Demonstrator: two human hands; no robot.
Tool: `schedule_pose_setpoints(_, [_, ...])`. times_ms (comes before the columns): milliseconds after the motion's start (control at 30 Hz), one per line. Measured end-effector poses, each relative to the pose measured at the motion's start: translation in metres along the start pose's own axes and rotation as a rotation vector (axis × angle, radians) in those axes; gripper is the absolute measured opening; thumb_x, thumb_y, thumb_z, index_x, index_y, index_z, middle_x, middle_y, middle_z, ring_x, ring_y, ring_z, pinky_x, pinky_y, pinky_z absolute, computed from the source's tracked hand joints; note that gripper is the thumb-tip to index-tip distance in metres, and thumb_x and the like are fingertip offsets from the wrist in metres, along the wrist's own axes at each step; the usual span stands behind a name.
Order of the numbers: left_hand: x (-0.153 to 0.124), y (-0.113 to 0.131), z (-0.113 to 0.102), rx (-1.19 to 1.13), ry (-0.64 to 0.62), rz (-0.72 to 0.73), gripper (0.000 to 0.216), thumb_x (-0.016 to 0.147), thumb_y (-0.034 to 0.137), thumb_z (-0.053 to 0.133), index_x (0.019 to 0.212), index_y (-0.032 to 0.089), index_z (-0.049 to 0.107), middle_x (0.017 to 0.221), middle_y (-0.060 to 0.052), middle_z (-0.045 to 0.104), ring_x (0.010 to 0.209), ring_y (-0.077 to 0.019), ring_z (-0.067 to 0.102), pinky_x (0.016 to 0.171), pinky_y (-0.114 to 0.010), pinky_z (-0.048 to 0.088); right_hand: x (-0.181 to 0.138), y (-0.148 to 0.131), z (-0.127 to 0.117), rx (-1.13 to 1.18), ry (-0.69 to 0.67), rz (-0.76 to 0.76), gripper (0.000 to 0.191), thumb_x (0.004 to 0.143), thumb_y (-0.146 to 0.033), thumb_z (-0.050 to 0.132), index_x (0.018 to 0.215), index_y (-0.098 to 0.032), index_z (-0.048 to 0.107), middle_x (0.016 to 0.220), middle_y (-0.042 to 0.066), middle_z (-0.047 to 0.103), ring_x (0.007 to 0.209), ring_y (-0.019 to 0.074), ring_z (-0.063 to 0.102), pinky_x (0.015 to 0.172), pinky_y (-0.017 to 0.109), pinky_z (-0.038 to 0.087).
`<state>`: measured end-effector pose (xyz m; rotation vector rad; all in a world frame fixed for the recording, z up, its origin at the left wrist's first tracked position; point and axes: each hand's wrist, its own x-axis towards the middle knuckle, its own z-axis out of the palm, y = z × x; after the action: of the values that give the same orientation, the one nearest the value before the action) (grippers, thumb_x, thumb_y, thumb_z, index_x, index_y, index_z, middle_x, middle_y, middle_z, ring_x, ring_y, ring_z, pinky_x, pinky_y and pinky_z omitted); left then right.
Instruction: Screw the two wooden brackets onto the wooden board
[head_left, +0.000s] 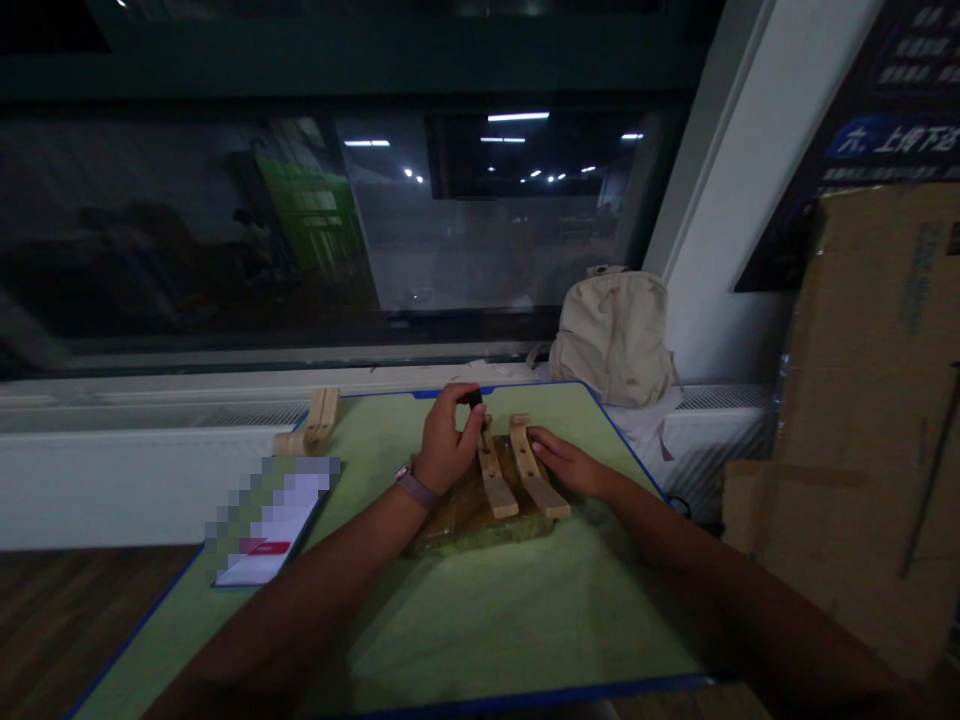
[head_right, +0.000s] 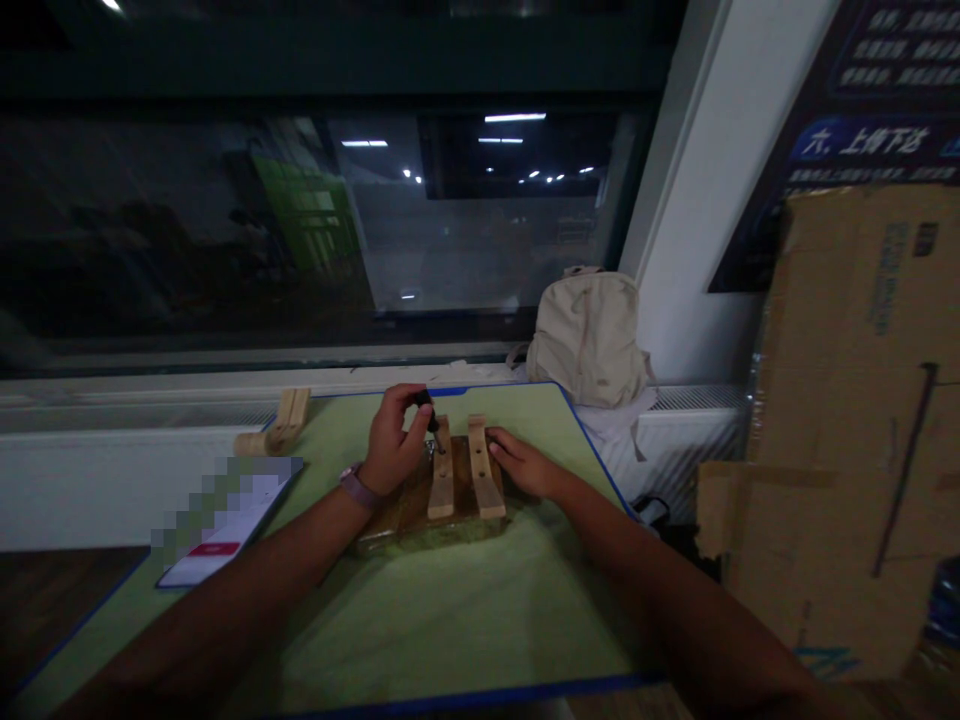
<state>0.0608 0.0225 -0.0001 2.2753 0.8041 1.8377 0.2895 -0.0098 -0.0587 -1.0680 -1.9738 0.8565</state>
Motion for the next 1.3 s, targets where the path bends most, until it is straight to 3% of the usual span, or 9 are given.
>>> schedule_pose_setpoints(167, [0.002,0.001,-0.001,0.047,0.068,0.091,0.017,0.090,0.028,0.060,0.104,0.019,0.057,0.095,-0.005,0.060,0.093,-0.0185,0.060,0.083,-0.035,0.051,-0.001,-0.001,0.000,0.002,0.005,0.018,0.055,0.098,-0.060,0.034,0.132,-0.022,0.050,0.133,0.011,0.058,0.126,0.0264,0.051,0.111,0.049,0.035])
schedule_pose_setpoints(600, [0.002,0.004,0.000,-0.049,-0.002,-0.003,0.020,0.098,0.023,0.039,0.113,0.019,0.052,0.096,-0.006,0.062,0.090,-0.0160,0.060,0.084,-0.032,0.051,0.000,-0.004,0.000,-0.006,-0.001,0.003,0.058,0.097,-0.063,0.032,0.131,-0.020,0.050,0.133,0.012,0.058,0.126,0.0262,0.051,0.111,0.048,0.035])
schedule_pose_setpoints(867, [0.006,0.009,-0.004,0.069,-0.019,0.126,0.019,0.092,0.026,0.055,0.109,0.020,0.060,0.099,-0.007,0.058,0.096,-0.0196,0.057,0.084,-0.036,0.051,-0.001,-0.004,0.000,0.003,0.022,0.014,0.056,0.097,-0.062,0.034,0.131,-0.022,0.052,0.133,0.011,0.059,0.127,0.0268,0.051,0.113,0.050,0.033])
schedule_pose_setpoints(1067, [0.005,0.010,-0.004,0.078,-0.029,0.091,0.024,0.096,0.022,0.047,0.116,0.020,0.058,0.104,-0.008,0.062,0.100,-0.0198,0.060,0.089,-0.037,0.051,-0.001,-0.004,0.000,0.009,0.033,0.009,0.059,0.095,-0.065,0.034,0.132,-0.022,0.052,0.135,0.010,0.058,0.129,0.0268,0.050,0.114,0.049,0.033])
schedule_pose_setpoints(1300, [-0.003,0.002,0.001,-0.073,-0.045,-0.054,0.025,0.098,0.024,0.041,0.122,0.020,0.048,0.105,-0.009,0.067,0.099,-0.0185,0.066,0.088,-0.036,0.053,-0.001,-0.008,0.000,0.006,0.024,0.027,0.061,0.095,-0.066,0.035,0.132,-0.021,0.052,0.137,0.012,0.057,0.130,0.0276,0.049,0.115,0.050,0.032])
